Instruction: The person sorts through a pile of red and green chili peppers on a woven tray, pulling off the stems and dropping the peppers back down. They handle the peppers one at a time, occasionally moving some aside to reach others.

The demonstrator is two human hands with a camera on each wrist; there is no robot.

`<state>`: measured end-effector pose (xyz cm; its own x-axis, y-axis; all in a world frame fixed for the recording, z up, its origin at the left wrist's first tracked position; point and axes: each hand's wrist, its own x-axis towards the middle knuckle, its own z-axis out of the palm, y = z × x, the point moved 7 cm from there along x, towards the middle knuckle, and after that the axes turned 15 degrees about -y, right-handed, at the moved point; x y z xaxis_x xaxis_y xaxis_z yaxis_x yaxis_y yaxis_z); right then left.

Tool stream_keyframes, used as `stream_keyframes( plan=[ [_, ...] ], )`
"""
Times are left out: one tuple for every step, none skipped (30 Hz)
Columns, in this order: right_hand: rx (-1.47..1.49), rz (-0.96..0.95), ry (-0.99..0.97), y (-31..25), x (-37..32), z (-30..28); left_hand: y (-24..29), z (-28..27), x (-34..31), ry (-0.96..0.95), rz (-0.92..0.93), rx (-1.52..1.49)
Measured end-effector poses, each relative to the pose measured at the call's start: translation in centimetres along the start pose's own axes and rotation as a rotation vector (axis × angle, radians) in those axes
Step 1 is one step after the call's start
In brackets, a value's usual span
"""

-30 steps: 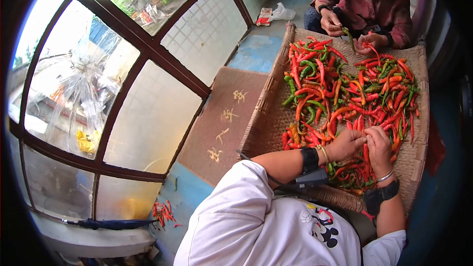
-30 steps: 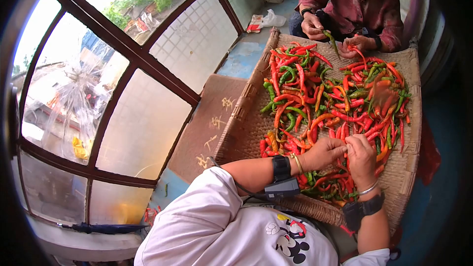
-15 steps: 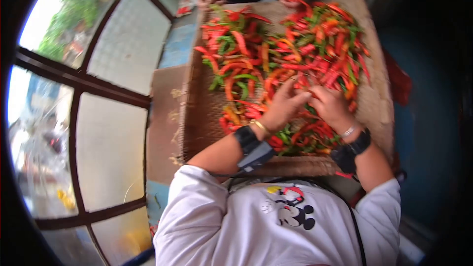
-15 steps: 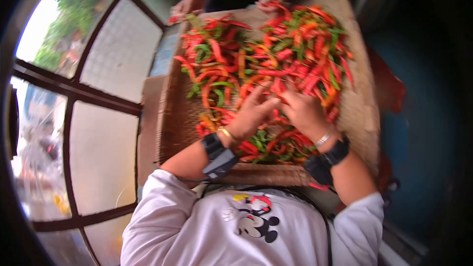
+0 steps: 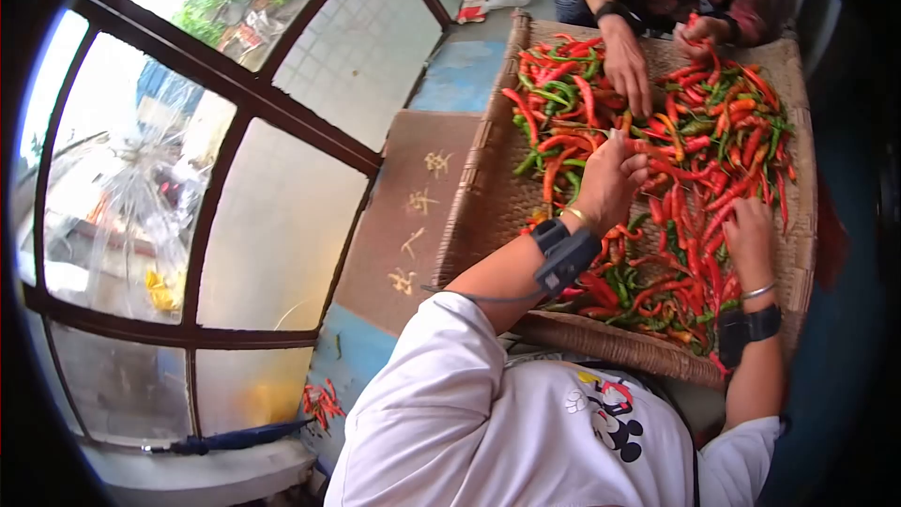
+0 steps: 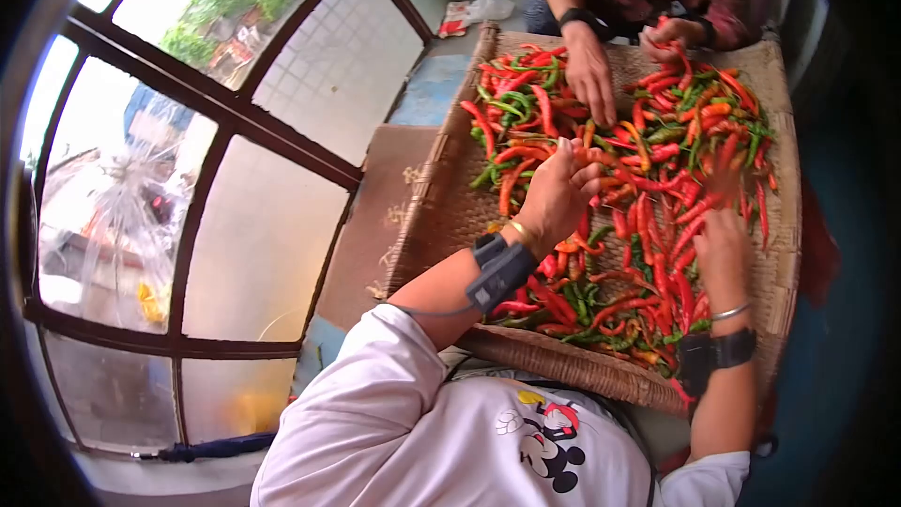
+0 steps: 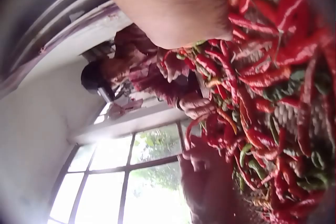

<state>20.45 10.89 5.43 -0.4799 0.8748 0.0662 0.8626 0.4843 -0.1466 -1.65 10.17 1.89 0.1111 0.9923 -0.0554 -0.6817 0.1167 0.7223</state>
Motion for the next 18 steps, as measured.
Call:
stream_keyframes(
  plan=[
    [-0.090, 0.084, -0.012, 1.0, -0.1, -0.5, 0.2, -0.5, -0.1, 0.101, -0.015, -0.159],
    [-0.130, 0.139, -0.014, 2.3, -0.2, -0.1, 0.2, -0.9, -0.1, 0.194, -0.027, -0.318],
    [-0.169, 0.196, -0.017, 3.4, -0.2, 0.2, -0.4, -1.4, -0.1, 0.132, -0.023, -0.272],
    [-0.132, 0.264, -0.054, 4.3, -0.2, 0.6, -1.5, -1.6, 0.0, 0.040, -0.088, -0.234],
    [-0.128, 0.261, -0.049, 3.9, 0.0, 0.4, -2.6, -1.3, -0.1, -0.053, -0.156, -0.197],
    [-0.084, 0.333, -0.102, 4.1, 0.0, 0.5, -3.4, -0.6, -0.4, -0.107, -0.224, -0.174],
    [-0.040, 0.407, -0.159, 4.4, -0.1, 0.7, -4.2, -0.2, -0.7, -0.106, -0.295, -0.136],
    [-0.055, 0.374, -0.112, 4.9, -0.2, 1.2, -5.0, 0.0, -0.8, -0.140, -0.323, -0.092],
    [-0.056, 0.376, -0.112, 6.0, -0.3, 2.2, -5.3, 0.4, -1.1, -0.175, -0.351, -0.048],
    [0.005, 0.325, -0.033, 7.0, -0.4, 2.8, -5.8, 0.5, -1.4, -0.156, -0.385, -0.031],
    [0.064, 0.272, 0.044, 8.1, -0.4, 3.2, -6.1, 0.5, -1.6, -0.159, -0.386, -0.032],
    [0.061, 0.272, 0.044, 9.8, -0.2, 4.2, -6.6, 0.3, -1.6, -0.155, -0.414, 0.033],
    [0.369, 0.395, -0.049, 12.7, -0.2, 6.2, -7.1, -0.1, -1.7, -0.150, -0.441, 0.099],
    [0.679, 0.513, -0.144, 13.6, -0.3, 7.5, -7.2, -0.1, -1.9, -0.149, -0.436, 0.119],
    [0.679, 0.513, -0.143, 13.5, -0.3, 7.5, -7.3, -0.1, -1.9, -0.149, -0.435, 0.120],
    [0.595, 0.455, -0.108, 13.0, -0.1, 7.1, -7.4, -0.1, -2.0, -0.149, -0.443, 0.135],
    [0.510, 0.398, -0.073, 11.8, -0.1, 6.1, -7.4, 0.0, -2.1, -0.149, -0.451, 0.151],
    [0.510, 0.399, -0.069, 10.3, -0.3, 5.1, -7.5, 0.0, -2.1, -0.152, -0.450, 0.152]
  ],
)
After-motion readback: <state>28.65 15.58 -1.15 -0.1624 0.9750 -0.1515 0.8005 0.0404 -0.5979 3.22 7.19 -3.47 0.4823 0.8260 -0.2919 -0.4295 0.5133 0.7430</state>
